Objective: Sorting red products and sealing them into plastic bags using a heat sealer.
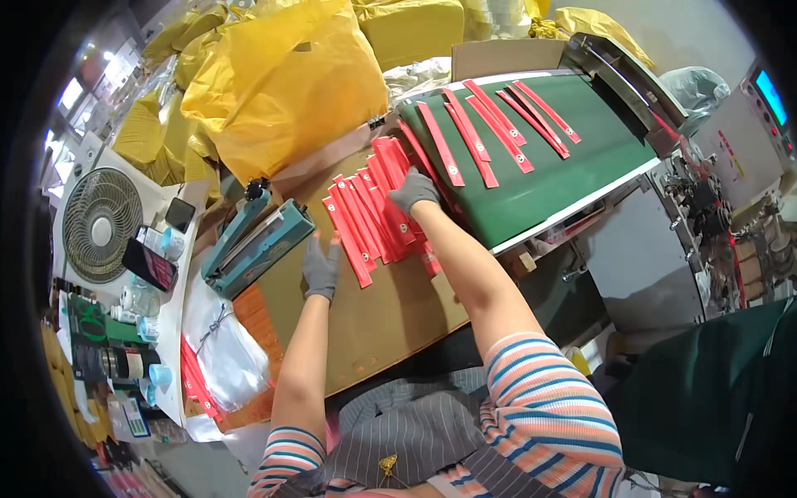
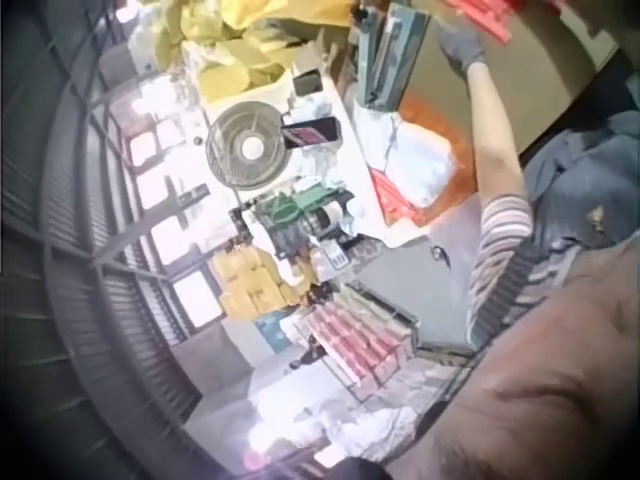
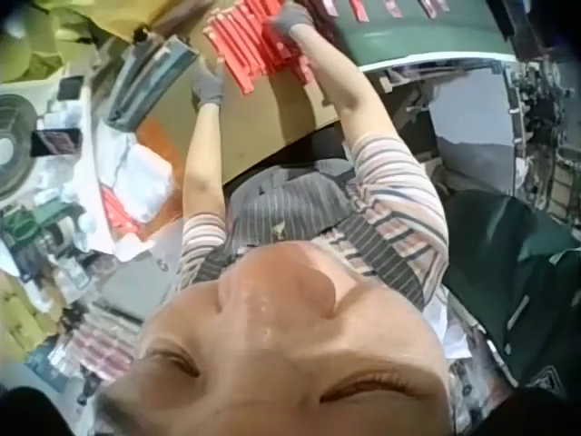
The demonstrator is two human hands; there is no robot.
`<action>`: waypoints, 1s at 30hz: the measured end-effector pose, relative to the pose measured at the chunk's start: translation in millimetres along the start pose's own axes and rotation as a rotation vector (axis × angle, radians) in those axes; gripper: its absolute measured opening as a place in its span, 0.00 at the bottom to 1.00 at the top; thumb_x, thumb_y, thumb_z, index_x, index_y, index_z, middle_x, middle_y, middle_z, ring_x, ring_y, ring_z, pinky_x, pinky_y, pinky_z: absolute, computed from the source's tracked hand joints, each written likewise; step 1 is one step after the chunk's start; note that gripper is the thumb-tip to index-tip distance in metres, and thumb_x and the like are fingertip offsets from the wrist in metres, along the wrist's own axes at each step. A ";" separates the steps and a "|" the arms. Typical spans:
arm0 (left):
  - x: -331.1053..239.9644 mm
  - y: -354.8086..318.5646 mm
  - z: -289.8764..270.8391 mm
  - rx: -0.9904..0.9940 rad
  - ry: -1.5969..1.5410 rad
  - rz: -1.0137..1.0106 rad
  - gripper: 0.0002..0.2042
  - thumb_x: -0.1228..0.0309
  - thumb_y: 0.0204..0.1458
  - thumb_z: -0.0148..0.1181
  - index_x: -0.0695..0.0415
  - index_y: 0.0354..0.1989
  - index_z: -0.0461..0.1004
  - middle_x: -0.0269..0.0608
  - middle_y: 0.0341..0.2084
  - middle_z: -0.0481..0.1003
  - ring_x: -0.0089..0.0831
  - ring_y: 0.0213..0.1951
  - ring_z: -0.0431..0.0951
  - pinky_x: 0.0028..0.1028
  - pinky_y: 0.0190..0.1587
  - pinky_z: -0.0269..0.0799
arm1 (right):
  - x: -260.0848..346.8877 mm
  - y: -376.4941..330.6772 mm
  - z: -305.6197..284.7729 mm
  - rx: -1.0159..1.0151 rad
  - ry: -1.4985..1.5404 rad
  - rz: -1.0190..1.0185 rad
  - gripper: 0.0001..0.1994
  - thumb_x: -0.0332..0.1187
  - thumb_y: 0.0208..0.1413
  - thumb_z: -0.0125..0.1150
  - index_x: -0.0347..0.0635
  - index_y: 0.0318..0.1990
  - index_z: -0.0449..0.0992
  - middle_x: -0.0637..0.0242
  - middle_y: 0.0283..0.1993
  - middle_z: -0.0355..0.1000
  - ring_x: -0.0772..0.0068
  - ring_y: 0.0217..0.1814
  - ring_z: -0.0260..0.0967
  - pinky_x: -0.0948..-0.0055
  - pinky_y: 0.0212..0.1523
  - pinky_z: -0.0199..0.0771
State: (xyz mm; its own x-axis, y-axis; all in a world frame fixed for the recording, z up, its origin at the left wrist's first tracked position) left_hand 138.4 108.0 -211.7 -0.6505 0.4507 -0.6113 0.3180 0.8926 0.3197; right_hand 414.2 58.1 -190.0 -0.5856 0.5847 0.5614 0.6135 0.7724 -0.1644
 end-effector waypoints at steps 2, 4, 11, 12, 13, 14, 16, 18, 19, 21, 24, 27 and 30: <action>-4.1 -0.1 14.9 -0.001 -0.008 0.030 0.33 0.46 0.50 0.53 0.69 0.50 0.66 0.59 0.46 0.70 0.50 0.51 0.68 0.40 0.54 0.61 | 4.1 -8.4 5.2 0.063 0.073 0.048 0.40 0.55 0.36 0.65 0.28 0.49 0.64 0.40 0.45 0.70 0.46 0.49 0.69 0.63 0.50 0.69; -17.2 -3.9 16.3 -0.137 0.154 0.190 0.32 0.48 0.51 0.54 0.69 0.51 0.64 0.59 0.50 0.68 0.49 0.54 0.66 0.38 0.57 0.58 | 20.3 -19.0 -8.3 -0.006 0.136 -0.164 0.36 0.55 0.39 0.64 0.29 0.46 0.67 0.44 0.45 0.71 0.49 0.48 0.70 0.65 0.51 0.68; -33.7 -6.4 9.5 -0.170 0.104 0.226 0.34 0.48 0.45 0.61 0.67 0.51 0.65 0.57 0.49 0.69 0.48 0.53 0.67 0.38 0.57 0.58 | -91.5 37.6 -230.1 -0.565 -0.124 0.090 0.35 0.58 0.48 0.55 0.34 0.53 0.68 0.46 0.51 0.69 0.50 0.53 0.67 0.62 0.52 0.66; -32.5 -7.0 9.8 -0.171 0.121 0.223 0.34 0.48 0.45 0.61 0.67 0.51 0.65 0.56 0.49 0.69 0.48 0.53 0.67 0.38 0.57 0.58 | -127.4 43.0 -245.5 -0.552 -0.137 0.215 0.34 0.58 0.48 0.55 0.34 0.52 0.69 0.46 0.50 0.69 0.48 0.52 0.67 0.62 0.51 0.66; -31.4 -8.7 10.8 -0.175 0.123 0.213 0.34 0.48 0.45 0.61 0.67 0.51 0.65 0.56 0.49 0.69 0.48 0.53 0.67 0.38 0.57 0.58 | -151.6 44.2 -250.8 -0.535 -0.150 0.340 0.33 0.58 0.49 0.55 0.34 0.50 0.70 0.45 0.49 0.70 0.47 0.51 0.67 0.61 0.51 0.66; -31.6 -7.5 11.6 -0.172 0.130 0.216 0.34 0.48 0.45 0.62 0.67 0.51 0.65 0.56 0.49 0.69 0.47 0.54 0.66 0.38 0.57 0.58 | -151.2 47.2 -239.9 -0.530 -0.151 0.329 0.33 0.58 0.49 0.55 0.34 0.50 0.70 0.45 0.49 0.70 0.47 0.51 0.67 0.61 0.51 0.66; -33.7 -5.7 14.1 -0.168 0.138 0.217 0.35 0.48 0.44 0.62 0.67 0.51 0.65 0.56 0.49 0.69 0.47 0.54 0.66 0.38 0.58 0.58 | -122.7 53.4 -193.5 -0.265 0.063 -0.141 0.38 0.63 0.45 0.54 0.32 0.48 0.69 0.45 0.50 0.68 0.48 0.54 0.65 0.60 0.53 0.64; -23.8 -7.8 6.7 -0.163 0.145 0.199 0.35 0.48 0.44 0.62 0.66 0.51 0.65 0.56 0.50 0.68 0.47 0.54 0.66 0.38 0.58 0.58 | -27.8 14.7 -138.2 -0.222 -0.264 -0.374 0.34 0.57 0.50 0.54 0.29 0.46 0.66 0.46 0.49 0.66 0.50 0.53 0.63 0.61 0.53 0.63; -19.8 -8.7 5.7 -0.167 0.164 0.186 0.35 0.47 0.45 0.61 0.66 0.52 0.65 0.56 0.50 0.68 0.47 0.55 0.66 0.38 0.58 0.58 | 0.3 -5.5 -114.0 -0.249 -0.387 -0.427 0.34 0.56 0.50 0.54 0.28 0.47 0.64 0.46 0.50 0.65 0.50 0.54 0.62 0.60 0.54 0.62; -17.8 -7.7 4.7 -0.152 0.177 0.161 0.35 0.47 0.45 0.61 0.66 0.52 0.65 0.56 0.50 0.68 0.47 0.55 0.65 0.38 0.57 0.58 | 43.8 -42.2 -74.5 -0.252 -0.506 -0.481 0.35 0.56 0.50 0.54 0.27 0.49 0.62 0.44 0.52 0.63 0.48 0.57 0.59 0.59 0.56 0.61; -30.6 0.0 9.5 -0.158 0.172 0.158 0.36 0.44 0.47 0.57 0.66 0.52 0.65 0.57 0.50 0.68 0.48 0.54 0.66 0.37 0.57 0.59 | 47.6 -28.9 -22.7 -0.339 -0.222 -0.465 0.39 0.59 0.47 0.53 0.27 0.51 0.63 0.38 0.55 0.60 0.41 0.61 0.55 0.55 0.59 0.57; -34.9 6.9 25.5 0.098 -0.217 -0.294 0.35 0.44 0.52 0.50 0.67 0.55 0.62 0.60 0.47 0.70 0.51 0.52 0.67 0.36 0.54 0.61 | -28.2 22.7 -15.6 -0.123 0.136 0.113 0.42 0.62 0.46 0.52 0.26 0.52 0.65 0.39 0.51 0.66 0.47 0.54 0.66 0.59 0.54 0.65; -11.3 27.9 44.8 0.163 -0.767 -0.438 0.31 0.45 0.50 0.55 0.66 0.46 0.69 0.50 0.38 0.75 0.39 0.41 0.75 0.33 0.45 0.69 | -0.9 15.8 8.6 -0.076 0.207 0.116 0.42 0.65 0.42 0.54 0.27 0.48 0.70 0.39 0.47 0.69 0.48 0.50 0.69 0.60 0.50 0.69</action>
State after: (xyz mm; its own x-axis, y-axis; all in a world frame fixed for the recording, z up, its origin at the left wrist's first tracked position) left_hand 185.6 128.3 -228.3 -0.1160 -0.0975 -0.9885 0.2812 0.9512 -0.1268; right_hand 419.8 71.9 -200.1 -0.3929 0.5989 0.6978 0.7128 0.6778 -0.1803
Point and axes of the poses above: each hand's wrist, its own y-axis towards the middle knuckle, its own z-axis out of the palm, x = y × z, the point moved 8 cm from there along y, towards the middle knuckle
